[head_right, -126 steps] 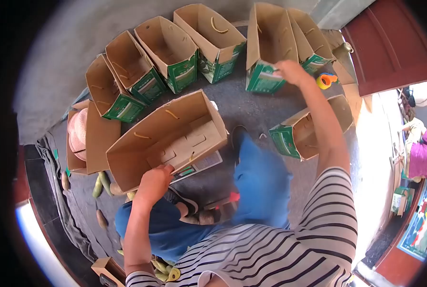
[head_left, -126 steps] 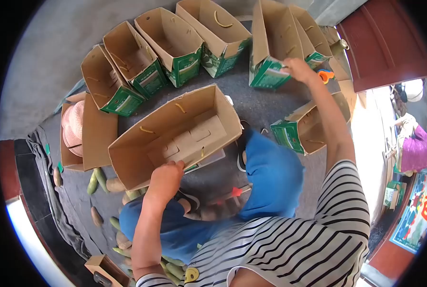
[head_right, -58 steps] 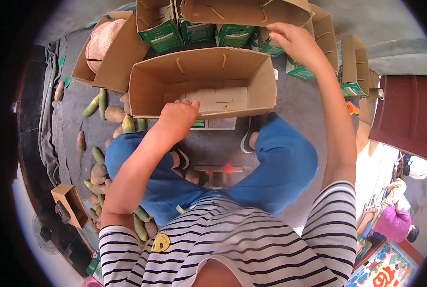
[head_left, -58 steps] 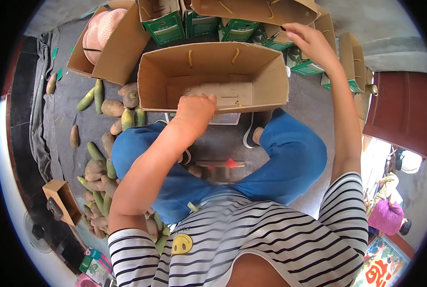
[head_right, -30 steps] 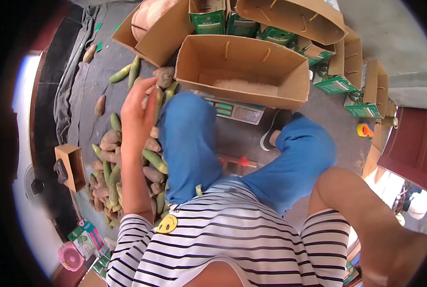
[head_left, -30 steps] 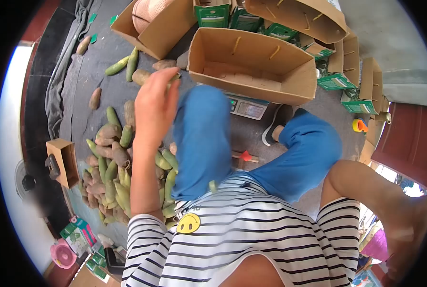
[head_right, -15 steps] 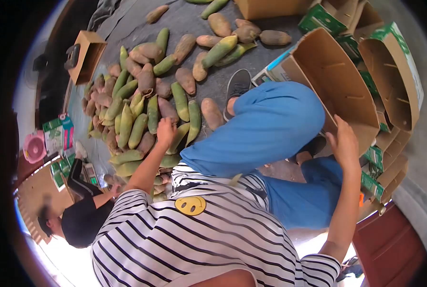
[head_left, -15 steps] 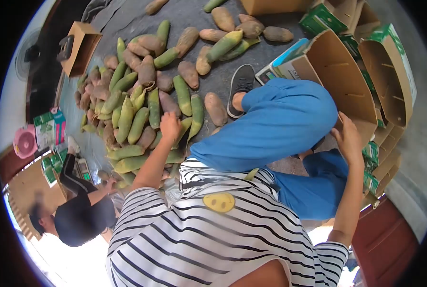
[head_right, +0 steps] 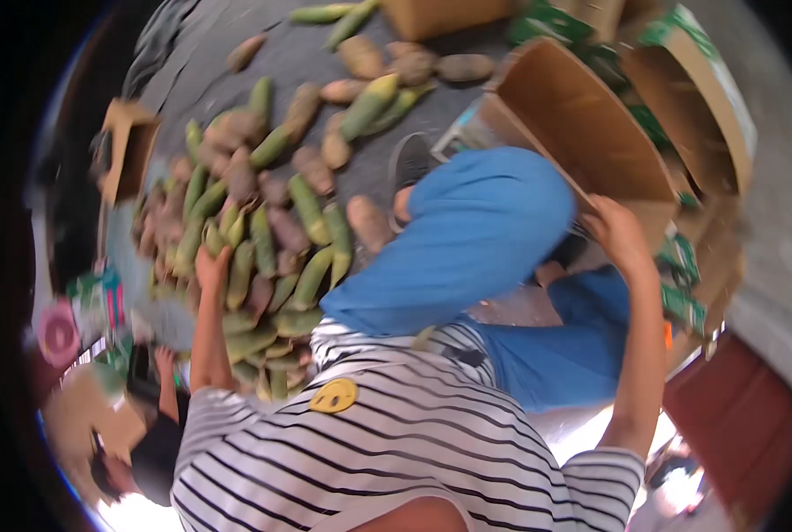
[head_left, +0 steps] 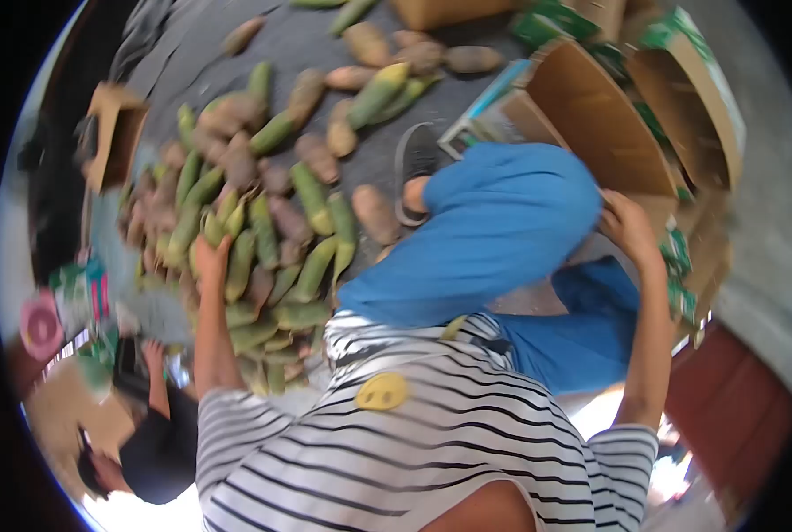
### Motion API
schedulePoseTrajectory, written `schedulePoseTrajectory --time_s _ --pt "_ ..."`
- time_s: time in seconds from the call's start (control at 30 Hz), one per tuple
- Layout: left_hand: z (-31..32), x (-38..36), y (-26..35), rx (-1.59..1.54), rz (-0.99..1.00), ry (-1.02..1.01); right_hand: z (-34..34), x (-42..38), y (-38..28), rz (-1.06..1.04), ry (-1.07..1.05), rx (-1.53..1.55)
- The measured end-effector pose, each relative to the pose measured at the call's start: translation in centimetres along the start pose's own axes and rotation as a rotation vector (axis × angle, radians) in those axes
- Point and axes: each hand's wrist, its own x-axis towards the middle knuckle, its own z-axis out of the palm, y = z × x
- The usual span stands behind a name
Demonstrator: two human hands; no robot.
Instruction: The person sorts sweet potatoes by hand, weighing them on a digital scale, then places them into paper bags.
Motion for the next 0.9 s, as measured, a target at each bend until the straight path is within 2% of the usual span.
schedulePoseTrajectory --time_s 0.03,0.13,0.2,0.23,0.27,0.33,0.37,0.4,0.43,0.5,0.53,0.57,0.63,0.7,0.8,0.87,0.9 --pt "-0.4 -0.3 2.1 0.036 0.034 0.008 -0.4 0.1 -0.5 0.058 -0.058 -0.043" --pt "-1.1 -3.2 13.2 -0.349 0.514 0.16 -0.1 -0.7 -1.4 0.143 -0.083 -0.057" --pt "-3.7 -5.8 23.4 -0.765 0.601 0.135 0.5 -1.2 -1.3 0.144 -0.031 -0.042" --pt "-4.8 -6.6 27.7 -0.809 0.679 0.234 0.6 -1.3 -1.1 0.131 -0.007 -0.037" --pt "-6.8 -8.9 32.9 -0.948 0.723 0.231 0.8 -1.2 -1.0 0.132 -0.009 -0.037" --pt "-8.8 -13.0 43.2 -1.467 0.961 0.05 0.2 -1.0 -2.1 0.16 -0.051 -0.027" --pt "-8.4 -13.4 46.6 -1.467 1.164 -0.032 -0.2 -0.8 -2.3 0.169 -0.069 -0.025" --pt "-8.2 -14.6 49.9 -1.28 1.308 -0.116 -0.2 -0.9 -2.1 0.149 -0.041 -0.024" --pt "-6.1 -15.3 53.0 -1.233 1.288 -0.233 0.1 -0.9 -1.7 0.126 -0.016 -0.024" --pt "-2.9 -17.1 59.2 -1.06 1.493 -0.247 0.3 -1.0 -1.5 0.11 0.0 -0.034" --pt "0.4 -16.8 61.3 -0.955 1.583 -0.342 0.2 -1.0 -1.4 0.111 -0.007 -0.044" --pt "2.5 -17.0 62.6 -0.609 1.573 -0.388 0.2 -0.8 -1.3 0.1 -0.018 -0.05" --pt "7.3 -17.1 63.6 -0.307 1.605 -0.396 0.7 -0.7 -0.4 0.124 -0.027 0.144" --pt "6.4 -17.5 62.4 -0.008 1.579 -0.507 0.0 -0.4 -1.5 0.062 -0.016 0.106" --pt "2.7 -17.2 57.7 -0.673 1.478 -0.189 -0.3 -0.4 -2.0 0.069 -0.041 0.161" --pt "0.2 -14.8 51.2 -0.913 1.385 0.056 -0.2 -0.7 -2.3 0.056 -0.047 0.159" --pt "-0.4 -13.6 46.7 -0.842 1.263 0.146 -0.1 -0.8 -2.5 0.046 -0.048 0.16"
